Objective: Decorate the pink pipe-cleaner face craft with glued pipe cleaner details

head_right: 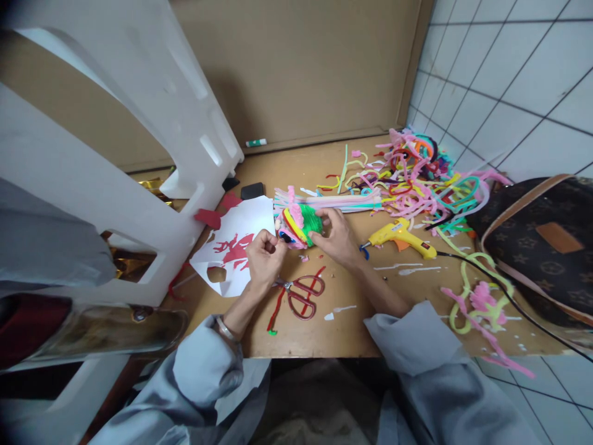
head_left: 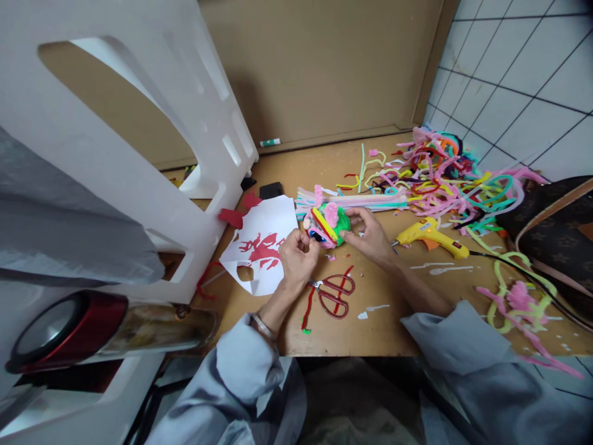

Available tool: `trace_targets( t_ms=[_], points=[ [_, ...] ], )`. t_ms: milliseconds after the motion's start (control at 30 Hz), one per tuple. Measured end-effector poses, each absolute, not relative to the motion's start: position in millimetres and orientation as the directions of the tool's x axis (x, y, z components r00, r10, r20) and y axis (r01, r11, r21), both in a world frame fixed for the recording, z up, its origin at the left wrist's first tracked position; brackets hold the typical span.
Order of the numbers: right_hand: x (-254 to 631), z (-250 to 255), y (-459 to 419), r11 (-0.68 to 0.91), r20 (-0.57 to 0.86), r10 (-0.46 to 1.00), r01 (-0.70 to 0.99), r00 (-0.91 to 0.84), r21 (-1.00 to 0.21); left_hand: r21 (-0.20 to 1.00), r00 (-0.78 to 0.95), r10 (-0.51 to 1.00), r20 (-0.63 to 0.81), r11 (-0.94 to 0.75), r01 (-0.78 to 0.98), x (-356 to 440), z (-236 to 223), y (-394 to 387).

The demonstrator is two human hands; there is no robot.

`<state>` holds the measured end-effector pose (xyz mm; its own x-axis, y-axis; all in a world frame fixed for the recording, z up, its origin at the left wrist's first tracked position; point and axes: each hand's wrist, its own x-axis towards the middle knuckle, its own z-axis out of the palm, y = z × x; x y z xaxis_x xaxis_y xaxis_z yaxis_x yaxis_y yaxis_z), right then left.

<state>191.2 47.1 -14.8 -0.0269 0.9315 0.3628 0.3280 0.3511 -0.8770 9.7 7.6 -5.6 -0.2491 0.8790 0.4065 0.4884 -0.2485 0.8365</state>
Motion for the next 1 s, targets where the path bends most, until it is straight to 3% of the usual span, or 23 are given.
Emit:
trace_targets(
  t_ms=[400, 1000],
  points=[
    [190.8, -12.7, 45.9, 0.363, 0.37, 0.928, 0.291, -0.032, -0.885, 0.836, -0.233, 0.892, 0.387, -0.233, 0.497, 9.1, -2.9, 7.2],
    [190.5, -11.7, 46.1, 0.411, 0.416, 0.908, 0.312, -0.054, -0.856, 0.773, -0.186, 0.823, 0.536, -0.391, 0.499, 8.9, -6.6, 8.0]
  ],
)
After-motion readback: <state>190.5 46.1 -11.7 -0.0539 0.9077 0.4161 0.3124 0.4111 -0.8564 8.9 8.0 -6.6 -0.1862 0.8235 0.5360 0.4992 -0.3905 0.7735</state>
